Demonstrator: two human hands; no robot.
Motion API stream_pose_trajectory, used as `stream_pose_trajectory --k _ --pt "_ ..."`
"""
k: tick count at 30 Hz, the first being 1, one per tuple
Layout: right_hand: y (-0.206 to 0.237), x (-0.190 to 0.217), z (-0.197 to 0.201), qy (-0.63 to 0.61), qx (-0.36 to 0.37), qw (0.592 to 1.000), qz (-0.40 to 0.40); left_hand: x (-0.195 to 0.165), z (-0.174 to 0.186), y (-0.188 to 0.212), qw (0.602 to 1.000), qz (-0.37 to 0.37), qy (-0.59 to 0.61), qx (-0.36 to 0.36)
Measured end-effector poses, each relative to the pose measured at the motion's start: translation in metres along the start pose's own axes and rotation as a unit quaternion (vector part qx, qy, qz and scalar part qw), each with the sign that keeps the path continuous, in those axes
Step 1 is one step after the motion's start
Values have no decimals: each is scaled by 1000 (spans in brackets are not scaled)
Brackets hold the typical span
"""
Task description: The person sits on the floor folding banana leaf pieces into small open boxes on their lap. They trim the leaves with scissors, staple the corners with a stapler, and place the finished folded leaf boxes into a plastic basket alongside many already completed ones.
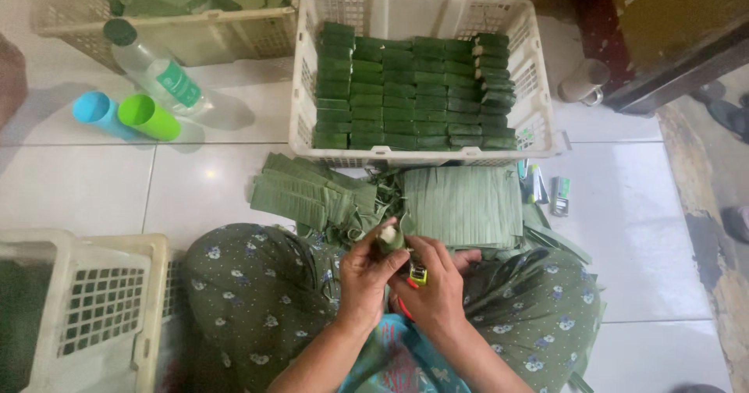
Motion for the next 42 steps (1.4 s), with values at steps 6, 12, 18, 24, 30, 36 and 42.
stream_pose_trajectory --k 6,12,18,24,30,36,42 --pt "13 -48 -8 -132 46 962 -233 12 -3 -8 996 78 -35 -7" --pt "22 -109 -5 -216 16 950 -225 41 -15 -32 986 114 -120 -14" --pt "34 -183 -4 -378 -67 805 -452 83 -20 -113 890 66 -450 -32" --pt "25 -195 9 -482 -150 728 -464 84 -35 -144 760 -147 -622 -117" --pt "14 -176 17 -441 -172 734 -486 62 -11 -128 850 85 -517 -56" --pt "-2 -112 -13 -410 -77 818 -396 26 7 -62 976 179 -84 93" --pt "-10 -42 -41 -302 20 931 -204 -4 39 -22 997 -22 -60 -39"
Point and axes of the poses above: each hand's wrist, its own y-axis away from the middle knuckle, its own z-axis out of the back of the hand, x = y × z, the point moved 3 cm from there along -y, towards the middle knuckle, and after that the axes turned 1 degree about -y, right-handed, at the moved point
